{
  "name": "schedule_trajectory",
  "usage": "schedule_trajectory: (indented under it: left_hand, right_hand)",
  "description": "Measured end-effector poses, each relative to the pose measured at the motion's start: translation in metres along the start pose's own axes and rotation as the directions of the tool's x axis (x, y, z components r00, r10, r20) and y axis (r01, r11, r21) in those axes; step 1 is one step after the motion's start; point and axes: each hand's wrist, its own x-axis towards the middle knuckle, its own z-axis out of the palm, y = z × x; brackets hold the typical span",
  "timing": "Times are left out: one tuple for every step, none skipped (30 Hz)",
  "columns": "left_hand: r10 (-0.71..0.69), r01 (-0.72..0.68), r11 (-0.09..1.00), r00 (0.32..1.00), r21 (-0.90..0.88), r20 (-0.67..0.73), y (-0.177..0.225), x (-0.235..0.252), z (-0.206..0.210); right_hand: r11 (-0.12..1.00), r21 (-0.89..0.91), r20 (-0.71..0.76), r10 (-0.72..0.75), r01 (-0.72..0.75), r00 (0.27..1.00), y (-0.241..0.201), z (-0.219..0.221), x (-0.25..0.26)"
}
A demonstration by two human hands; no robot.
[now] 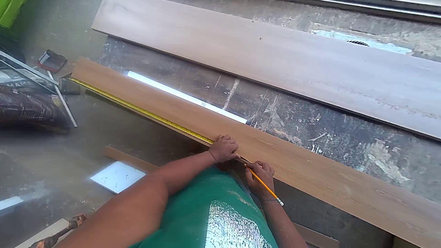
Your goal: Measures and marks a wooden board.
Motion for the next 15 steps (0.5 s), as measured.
schedule_trajectory:
  left_hand:
    - [0.001, -0.001, 1.000, 1.000, 0.002, 0.000, 0.000, 0.000, 0.000]
    - [0.002, -0.002, 1.000, 1.000, 0.001, 0.001, 0.000, 0.001, 0.001]
    - [0.000, 0.000, 1.000, 1.000, 0.001, 0.007, 0.000, 0.001, 0.001]
    - [0.000, 0.000, 1.000, 1.000, 0.003, 0.011, 0.000, 0.002, 0.002]
    - [-0.001, 0.001, 1.000, 1.000, 0.008, 0.015, 0.000, 0.003, 0.002]
    - [-0.005, 0.005, 1.000, 1.000, 0.018, 0.019, -0.001, 0.003, 0.000]
    - [-0.005, 0.005, 1.000, 1.000, 0.025, 0.010, -0.002, 0.001, -0.002]
    - [0.004, -0.003, 0.999, 1.000, 0.033, -0.017, -0.003, -0.001, -0.004]
    - [0.023, -0.021, 0.999, 0.998, 0.041, -0.055, -0.002, -0.003, -0.004]
    - [0.044, -0.039, 0.998, 0.995, 0.049, -0.093, -0.002, -0.004, -0.002]
    - [0.055, -0.048, 0.997, 0.991, 0.061, -0.120, -0.002, -0.003, 0.001]
    - [0.060, -0.051, 0.996, 0.988, 0.067, -0.140, -0.002, -0.002, 0.004]
    - [0.061, -0.050, 0.996, 0.986, 0.075, -0.152, -0.001, 0.000, 0.006]
    - [0.057, -0.044, 0.995, 0.985, 0.087, -0.160, -0.001, 0.001, 0.008]
    - [0.054, -0.039, 0.995, 0.985, 0.094, -0.164, -0.001, 0.002, 0.010]
  right_hand:
    - [1.000, -0.003, -0.003, 0.003, -0.003, 1.000, 0.000, 0.000, 0.000]
    - [1.000, -0.005, 0.000, 0.011, -0.011, 1.000, -0.001, 0.000, 0.000]
    - [1.000, -0.003, 0.004, 0.019, -0.019, 1.000, -0.002, 0.000, 0.000]
    - [1.000, 0.002, 0.000, 0.022, -0.022, 1.000, -0.001, -0.001, -0.001]
    - [1.000, 0.006, -0.008, 0.021, -0.021, 1.000, -0.001, -0.001, -0.001]
    - [1.000, 0.013, -0.013, 0.015, -0.015, 1.000, -0.002, -0.001, 0.001]
    - [1.000, 0.022, -0.011, 0.010, -0.009, 1.000, -0.004, 0.000, 0.002]
    - [0.999, 0.031, 0.003, 0.010, -0.010, 1.000, -0.006, -0.001, 0.003]
    - [0.999, 0.031, 0.022, 0.016, -0.016, 1.000, -0.009, -0.003, 0.004]
    - [0.999, 0.023, 0.038, 0.024, -0.025, 0.999, -0.010, -0.004, 0.005]
    - [0.999, 0.012, 0.053, 0.038, -0.038, 0.998, -0.010, -0.005, 0.006]
    - [0.999, 0.007, 0.058, 0.050, -0.051, 0.997, -0.010, -0.004, 0.006]
    - [0.998, 0.005, 0.048, 0.056, -0.056, 0.997, -0.008, -0.003, 0.006]
    - [0.998, 0.003, 0.041, 0.060, -0.060, 0.997, -0.006, -0.002, 0.006]
    - [0.998, 0.001, 0.042, 0.069, -0.069, 0.997, -0.005, -0.002, 0.005]
